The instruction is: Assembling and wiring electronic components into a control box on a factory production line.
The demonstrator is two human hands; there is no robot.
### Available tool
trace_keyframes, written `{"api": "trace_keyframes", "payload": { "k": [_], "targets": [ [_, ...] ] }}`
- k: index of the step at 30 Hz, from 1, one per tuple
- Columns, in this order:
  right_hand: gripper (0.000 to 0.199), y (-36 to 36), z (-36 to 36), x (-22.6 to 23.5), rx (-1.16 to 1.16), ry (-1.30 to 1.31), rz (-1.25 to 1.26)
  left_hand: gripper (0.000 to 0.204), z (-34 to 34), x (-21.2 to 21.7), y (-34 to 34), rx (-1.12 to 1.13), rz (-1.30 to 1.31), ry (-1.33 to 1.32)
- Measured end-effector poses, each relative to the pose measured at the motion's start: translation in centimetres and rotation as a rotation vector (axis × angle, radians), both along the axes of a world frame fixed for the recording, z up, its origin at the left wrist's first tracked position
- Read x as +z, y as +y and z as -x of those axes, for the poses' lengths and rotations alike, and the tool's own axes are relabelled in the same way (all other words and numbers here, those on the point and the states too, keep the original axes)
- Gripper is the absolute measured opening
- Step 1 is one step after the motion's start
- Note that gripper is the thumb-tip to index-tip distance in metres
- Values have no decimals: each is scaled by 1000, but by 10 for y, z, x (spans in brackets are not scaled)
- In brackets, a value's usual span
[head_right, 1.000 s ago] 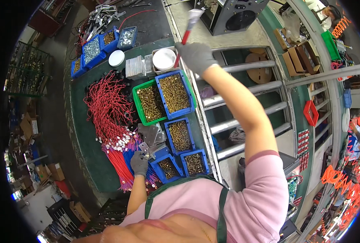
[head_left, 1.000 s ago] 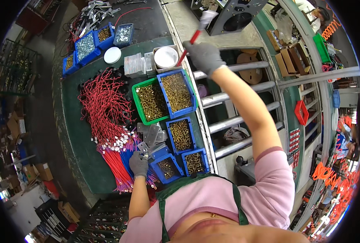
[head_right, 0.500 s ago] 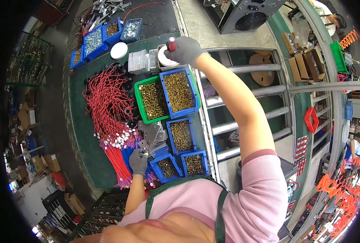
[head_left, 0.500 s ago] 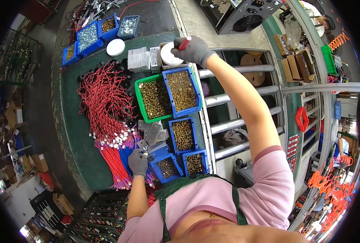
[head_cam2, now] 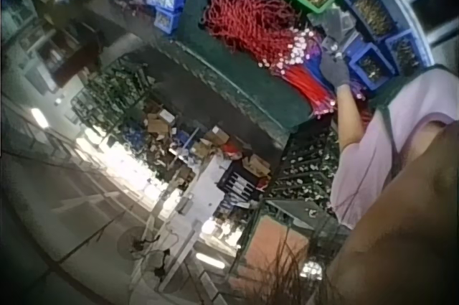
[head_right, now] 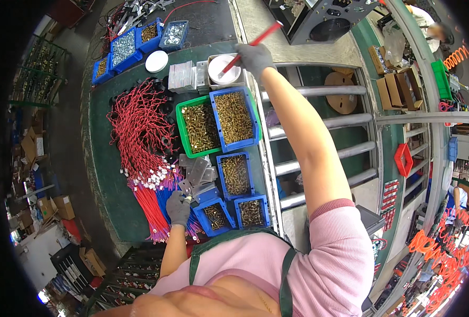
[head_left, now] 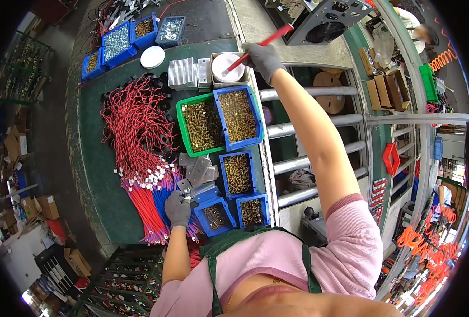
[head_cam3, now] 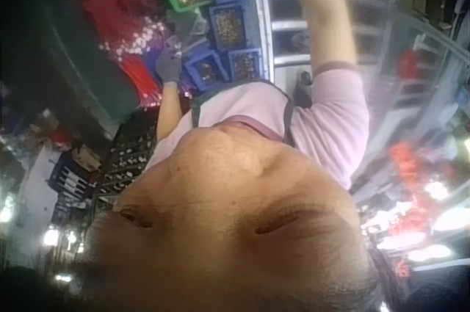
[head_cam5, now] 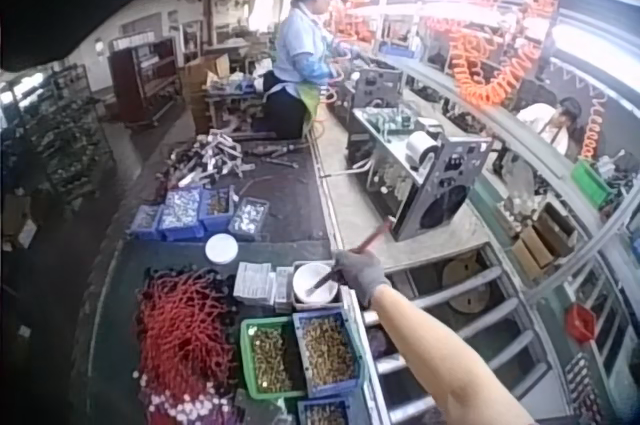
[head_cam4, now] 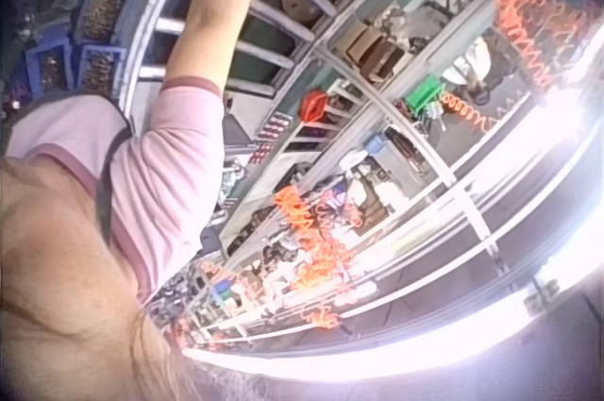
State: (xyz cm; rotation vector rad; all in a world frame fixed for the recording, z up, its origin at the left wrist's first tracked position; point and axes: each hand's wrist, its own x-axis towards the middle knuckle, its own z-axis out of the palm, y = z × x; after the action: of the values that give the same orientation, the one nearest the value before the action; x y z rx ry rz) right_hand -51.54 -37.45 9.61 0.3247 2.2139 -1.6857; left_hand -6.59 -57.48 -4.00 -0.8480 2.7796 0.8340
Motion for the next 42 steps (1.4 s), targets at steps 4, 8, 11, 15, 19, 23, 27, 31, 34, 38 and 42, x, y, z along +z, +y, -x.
{"api": "trace_keyframes", "payload": {
  "k": [4, 8, 11, 15, 19, 23, 27, 31, 34, 38, 42],
  "targets": [
    [22, 21, -11, -29, -305, -93, 353, 27, -2, -1, -1, 24, -21, 8],
    [18, 29, -19, -37, -488, -53, 495, 27, 2, 3, 1, 28, -19, -23],
    [16, 30, -28, -32, -382, 38, 422, 28, 2, 1, -1, 12, 2, -34],
    [19, 29, -32, -38, -335, 24, 396, 27, -1, -5, -1, 30, 0, -46],
    [19, 32, -36, -65, -518, -174, 636, 27, -2, -7, -1, 49, -21, -44],
    [22, 35, -46, -81, -664, -301, 935, 27, 0, -4, 0, 75, -51, -53],
    [26, 33, -60, -83, -705, -272, 870, 27, -5, -1, 1, 60, -11, -34],
    [26, 50, -67, -95, -613, -194, 826, 27, -2, 2, 1, 48, -37, -65],
    [19, 87, -65, -93, -556, -145, 918, 30, 3, -4, -4, 47, -35, -105],
    [22, 118, -104, 51, -614, -21, 1106, 36, 5, -9, -7, -71, -61, -20],
    [24, 213, -164, 160, -423, 355, 822, 50, 12, -19, -14, -127, -2, -135]
  ]
}}
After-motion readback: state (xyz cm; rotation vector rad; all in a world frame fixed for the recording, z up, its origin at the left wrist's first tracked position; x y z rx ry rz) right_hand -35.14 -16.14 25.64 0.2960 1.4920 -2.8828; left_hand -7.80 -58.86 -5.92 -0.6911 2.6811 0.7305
